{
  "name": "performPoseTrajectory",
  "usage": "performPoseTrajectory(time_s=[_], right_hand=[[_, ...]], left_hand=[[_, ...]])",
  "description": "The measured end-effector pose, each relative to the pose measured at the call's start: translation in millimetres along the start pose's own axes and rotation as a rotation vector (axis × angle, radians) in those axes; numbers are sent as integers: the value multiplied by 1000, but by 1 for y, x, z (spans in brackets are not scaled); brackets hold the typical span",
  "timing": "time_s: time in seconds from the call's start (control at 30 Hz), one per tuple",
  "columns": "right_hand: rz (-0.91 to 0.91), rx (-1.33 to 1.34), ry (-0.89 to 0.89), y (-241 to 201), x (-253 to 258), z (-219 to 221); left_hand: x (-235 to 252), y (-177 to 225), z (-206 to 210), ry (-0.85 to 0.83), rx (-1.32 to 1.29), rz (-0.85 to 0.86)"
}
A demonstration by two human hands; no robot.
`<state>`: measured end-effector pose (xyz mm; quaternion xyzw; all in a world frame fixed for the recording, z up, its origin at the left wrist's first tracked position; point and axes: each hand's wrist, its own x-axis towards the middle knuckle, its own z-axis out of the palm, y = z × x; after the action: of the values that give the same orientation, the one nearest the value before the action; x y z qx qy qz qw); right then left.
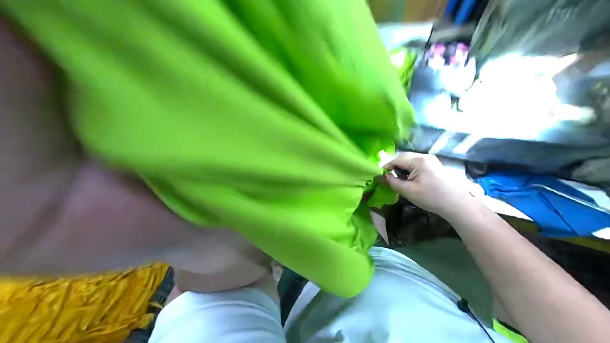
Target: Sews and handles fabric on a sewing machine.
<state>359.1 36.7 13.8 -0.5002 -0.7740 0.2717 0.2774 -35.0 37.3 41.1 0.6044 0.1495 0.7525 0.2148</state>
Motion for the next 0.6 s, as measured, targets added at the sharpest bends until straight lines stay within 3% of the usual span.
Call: performPoseTrajectory(time_s=[0.07, 0.17, 0.27, 0.37, 0.47, 0.53, 0.6], right_hand=[[-53, 128, 52, 22, -20, 1], [-77, 516, 79, 35, -60, -8], [-155, 728, 90, 16, -84, -17], [-318, 856, 128, -7, -84, -14], [-296, 891, 364, -12, -90, -21], [-206, 879, 538, 3, -98, -31], [-97, 857, 579, 27, -109, -41]], left_hand=[[32, 1, 8, -25, -75, -31], [55, 19, 33, -293, -111, -133], [20, 46, 132, -319, 50, -424], [-53, 11, 170, -913, -35, -756], [-107, -19, 192, -1250, 184, -733], [-99, -17, 191, -1146, 244, -875], [-73, -3, 183, -826, 213, -904]])
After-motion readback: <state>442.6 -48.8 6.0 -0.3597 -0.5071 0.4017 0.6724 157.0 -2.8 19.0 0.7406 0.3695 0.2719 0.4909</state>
